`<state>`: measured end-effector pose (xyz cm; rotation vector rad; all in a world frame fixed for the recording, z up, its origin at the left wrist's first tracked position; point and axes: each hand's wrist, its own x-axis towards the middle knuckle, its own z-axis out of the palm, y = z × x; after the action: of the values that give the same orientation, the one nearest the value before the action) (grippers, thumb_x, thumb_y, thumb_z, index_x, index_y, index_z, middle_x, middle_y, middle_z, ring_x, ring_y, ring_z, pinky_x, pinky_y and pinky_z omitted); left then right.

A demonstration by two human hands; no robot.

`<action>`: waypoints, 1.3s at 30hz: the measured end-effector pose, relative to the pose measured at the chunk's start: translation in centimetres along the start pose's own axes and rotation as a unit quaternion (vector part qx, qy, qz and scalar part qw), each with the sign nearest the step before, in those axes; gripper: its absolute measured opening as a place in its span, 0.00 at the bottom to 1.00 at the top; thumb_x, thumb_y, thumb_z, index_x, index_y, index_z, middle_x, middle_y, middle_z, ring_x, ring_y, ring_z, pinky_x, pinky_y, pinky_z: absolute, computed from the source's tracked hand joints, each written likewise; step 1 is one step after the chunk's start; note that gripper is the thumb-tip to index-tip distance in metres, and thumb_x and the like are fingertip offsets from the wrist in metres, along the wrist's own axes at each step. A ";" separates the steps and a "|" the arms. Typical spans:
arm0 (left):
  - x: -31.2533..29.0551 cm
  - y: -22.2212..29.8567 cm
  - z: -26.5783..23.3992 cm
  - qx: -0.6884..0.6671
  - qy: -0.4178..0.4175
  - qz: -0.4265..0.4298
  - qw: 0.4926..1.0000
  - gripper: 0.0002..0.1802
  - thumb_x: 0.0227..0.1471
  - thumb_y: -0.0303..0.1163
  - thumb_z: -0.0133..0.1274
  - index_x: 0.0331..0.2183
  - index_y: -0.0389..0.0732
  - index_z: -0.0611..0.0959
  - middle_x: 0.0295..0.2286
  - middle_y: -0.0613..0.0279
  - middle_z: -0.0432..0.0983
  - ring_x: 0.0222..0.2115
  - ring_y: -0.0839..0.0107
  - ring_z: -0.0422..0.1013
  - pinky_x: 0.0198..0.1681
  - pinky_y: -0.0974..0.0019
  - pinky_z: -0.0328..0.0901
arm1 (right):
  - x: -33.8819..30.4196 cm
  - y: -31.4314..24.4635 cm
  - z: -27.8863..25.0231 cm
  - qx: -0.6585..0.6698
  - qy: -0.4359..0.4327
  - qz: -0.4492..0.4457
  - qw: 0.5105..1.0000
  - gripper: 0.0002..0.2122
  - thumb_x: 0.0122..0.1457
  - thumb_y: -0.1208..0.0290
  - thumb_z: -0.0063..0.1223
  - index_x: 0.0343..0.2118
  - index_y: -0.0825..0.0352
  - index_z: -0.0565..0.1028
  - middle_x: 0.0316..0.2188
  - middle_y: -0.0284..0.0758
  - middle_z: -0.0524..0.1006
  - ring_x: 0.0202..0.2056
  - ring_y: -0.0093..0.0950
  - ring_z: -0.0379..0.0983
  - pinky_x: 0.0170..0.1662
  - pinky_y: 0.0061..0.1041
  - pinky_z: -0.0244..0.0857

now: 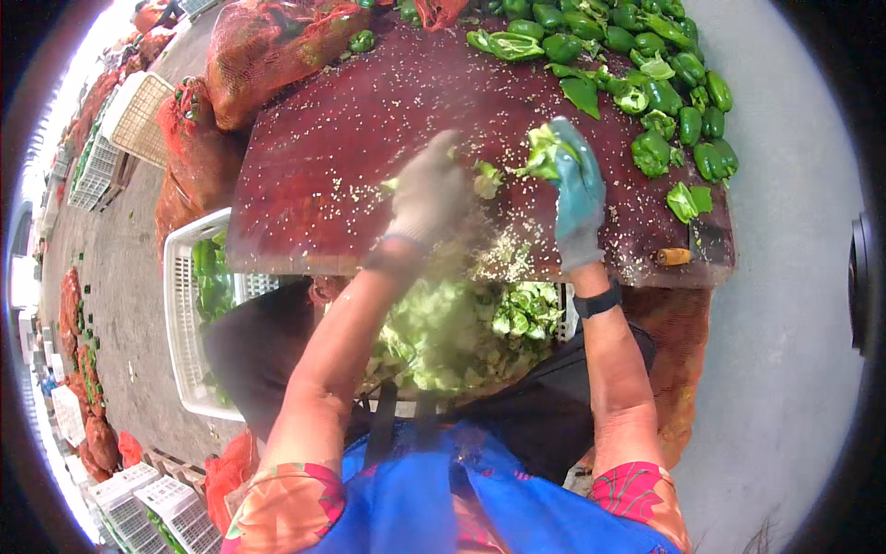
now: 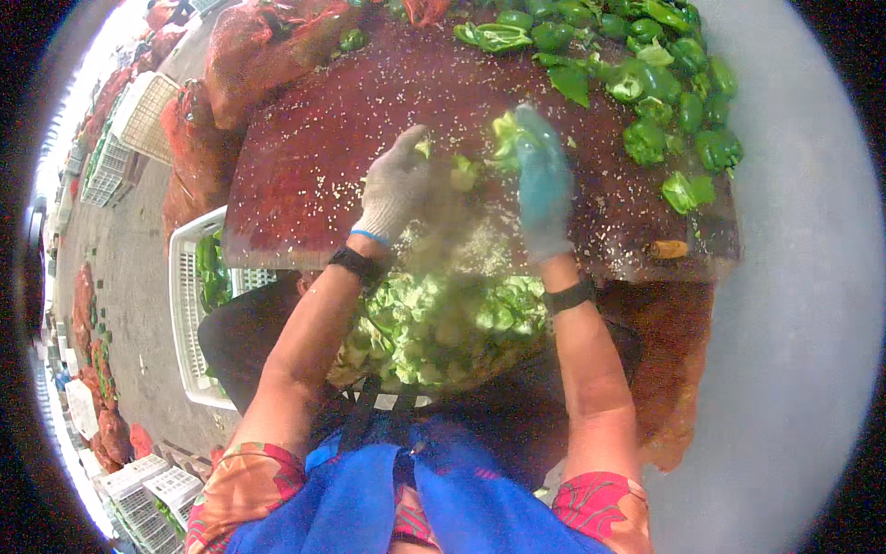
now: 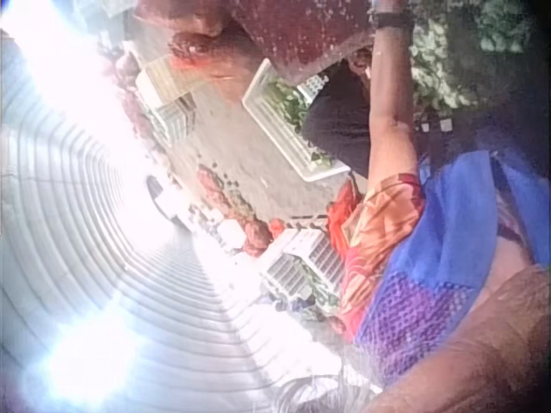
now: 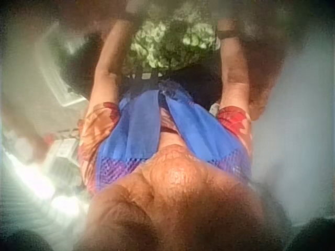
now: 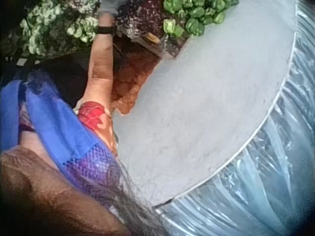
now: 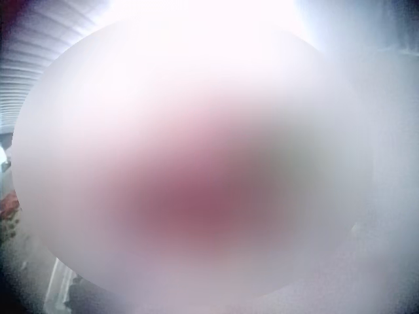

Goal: Removing the cores and seeds from green bell peppers by hand in an industrial setting.

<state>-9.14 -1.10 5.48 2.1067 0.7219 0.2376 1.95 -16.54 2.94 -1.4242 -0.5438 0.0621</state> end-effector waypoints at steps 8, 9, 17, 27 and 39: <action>1.2 0.0 3.5 -0.102 0.042 0.161 0.981 0.26 0.57 0.26 0.52 0.58 0.41 0.74 0.39 0.57 0.81 0.33 0.72 0.76 0.36 0.65 0.72 | -0.1 -2.6 -0.1 -0.220 -0.061 -0.252 0.940 0.18 0.65 0.76 0.48 0.59 0.64 0.73 0.59 0.38 0.74 0.59 0.34 0.71 0.63 0.34 0.64; 1.1 0.4 2.6 -0.120 -0.028 0.040 0.992 0.30 0.54 0.25 0.55 0.59 0.37 0.72 0.41 0.60 0.81 0.40 0.71 0.77 0.44 0.64 0.72 | -0.1 -4.5 -0.8 -0.169 -0.028 -0.202 0.964 0.18 0.66 0.76 0.48 0.59 0.64 0.73 0.58 0.40 0.74 0.59 0.34 0.71 0.62 0.33 0.64; 2.2 0.0 2.1 -0.315 -0.046 -0.006 0.948 0.33 0.57 0.26 0.53 0.63 0.39 0.67 0.43 0.57 0.78 0.37 0.69 0.78 0.37 0.63 0.76 | 0.8 -1.8 0.0 0.135 -0.015 0.044 0.990 0.19 0.70 0.67 0.41 0.61 0.65 0.70 0.59 0.36 0.72 0.58 0.30 0.70 0.56 0.32 0.71; -0.4 3.0 1.6 -0.433 -0.188 -0.001 0.882 0.33 0.56 0.36 0.58 0.60 0.36 0.70 0.42 0.57 0.78 0.35 0.73 0.77 0.30 0.71 0.71 | 0.2 1.2 0.4 0.308 -0.052 0.138 0.940 0.20 0.70 0.63 0.40 0.60 0.67 0.69 0.58 0.38 0.72 0.57 0.29 0.70 0.60 0.31 0.66; -3.6 -3.5 -16.5 -0.266 0.042 0.131 0.954 0.15 0.43 0.31 0.64 0.36 0.35 0.86 0.30 0.54 0.83 0.32 0.67 0.79 0.39 0.65 0.72 | -0.9 -1.1 -0.4 0.157 -0.193 0.223 0.943 0.30 0.73 0.47 0.22 0.69 0.63 0.57 0.65 0.43 0.65 0.63 0.35 0.64 0.62 0.34 0.62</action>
<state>-20.35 9.67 12.96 1.6714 0.3665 0.6009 1.04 -17.44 3.65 -1.1976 -0.4915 0.7721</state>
